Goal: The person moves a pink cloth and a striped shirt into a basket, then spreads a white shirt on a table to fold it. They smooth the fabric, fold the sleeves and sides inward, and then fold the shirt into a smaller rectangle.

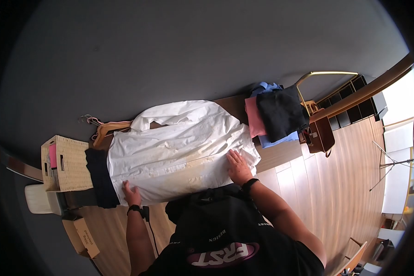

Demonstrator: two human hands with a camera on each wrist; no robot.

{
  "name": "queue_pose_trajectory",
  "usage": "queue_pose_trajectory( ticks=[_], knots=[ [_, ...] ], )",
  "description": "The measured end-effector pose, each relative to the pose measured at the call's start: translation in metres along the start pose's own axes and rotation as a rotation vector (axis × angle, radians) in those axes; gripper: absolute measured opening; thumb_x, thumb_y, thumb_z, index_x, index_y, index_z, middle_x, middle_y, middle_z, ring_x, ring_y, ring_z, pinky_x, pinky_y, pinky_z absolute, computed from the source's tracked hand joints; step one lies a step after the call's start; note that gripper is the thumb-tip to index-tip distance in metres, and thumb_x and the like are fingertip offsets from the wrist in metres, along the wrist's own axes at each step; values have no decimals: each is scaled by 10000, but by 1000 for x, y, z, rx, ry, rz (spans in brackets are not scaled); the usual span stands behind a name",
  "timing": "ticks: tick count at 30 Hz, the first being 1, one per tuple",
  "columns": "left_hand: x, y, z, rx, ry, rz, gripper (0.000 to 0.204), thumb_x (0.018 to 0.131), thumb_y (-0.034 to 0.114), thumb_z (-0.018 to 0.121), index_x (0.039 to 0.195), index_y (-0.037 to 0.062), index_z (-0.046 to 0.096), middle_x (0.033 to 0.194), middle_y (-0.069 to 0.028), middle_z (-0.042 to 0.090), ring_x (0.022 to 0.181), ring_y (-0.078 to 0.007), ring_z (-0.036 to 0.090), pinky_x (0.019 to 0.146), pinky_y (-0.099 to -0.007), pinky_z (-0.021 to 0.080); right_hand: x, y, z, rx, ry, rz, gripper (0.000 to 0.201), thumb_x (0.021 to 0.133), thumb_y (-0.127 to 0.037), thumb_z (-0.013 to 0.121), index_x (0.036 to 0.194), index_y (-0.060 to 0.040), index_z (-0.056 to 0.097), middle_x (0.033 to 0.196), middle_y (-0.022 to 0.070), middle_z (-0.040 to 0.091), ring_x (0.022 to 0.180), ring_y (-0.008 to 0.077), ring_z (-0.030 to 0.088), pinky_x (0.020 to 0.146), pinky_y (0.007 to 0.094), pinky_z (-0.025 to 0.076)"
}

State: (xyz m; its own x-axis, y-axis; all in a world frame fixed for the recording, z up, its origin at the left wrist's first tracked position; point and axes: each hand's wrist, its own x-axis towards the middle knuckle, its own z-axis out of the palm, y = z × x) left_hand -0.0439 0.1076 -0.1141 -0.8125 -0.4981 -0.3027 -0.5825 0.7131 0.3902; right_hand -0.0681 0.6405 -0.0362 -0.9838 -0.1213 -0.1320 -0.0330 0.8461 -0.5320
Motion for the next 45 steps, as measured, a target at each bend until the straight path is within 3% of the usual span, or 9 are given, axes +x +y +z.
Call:
queue_pose_trajectory(
  ticks=[35,38,41,45],
  knots=[
    [0,-2,1,-7,-5,1,610,932,233,564,1476,211,291,1625,-42,180,1487,-371,129,1090,-721,154,1,0,-1,-11,14,2,623,786,-74,588,1395,-44,460,1528,146,354,1430,326,297,1175,466,256],
    [0,-1,0,-18,-3,-3,607,930,233,565,1474,211,296,1623,-42,185,1485,-373,132,1085,-726,157,3,-3,-6,22,53,2,551,788,-77,590,1333,-46,520,1471,139,430,1382,322,366,1149,456,301],
    [0,-1,-1,-30,-7,5,604,928,233,567,1471,210,304,1621,-43,190,1483,-375,138,1085,-727,153,6,-15,-22,-74,57,123,459,790,-80,594,1247,-42,576,1395,130,498,1298,319,453,1090,451,374],
    [0,-2,0,-41,1,22,602,925,236,571,1467,208,310,1621,-41,192,1483,-371,139,1088,-726,139,17,-9,-27,-73,107,84,395,803,-92,590,1193,-28,596,1349,134,521,1208,335,518,1024,438,434]
  ],
)
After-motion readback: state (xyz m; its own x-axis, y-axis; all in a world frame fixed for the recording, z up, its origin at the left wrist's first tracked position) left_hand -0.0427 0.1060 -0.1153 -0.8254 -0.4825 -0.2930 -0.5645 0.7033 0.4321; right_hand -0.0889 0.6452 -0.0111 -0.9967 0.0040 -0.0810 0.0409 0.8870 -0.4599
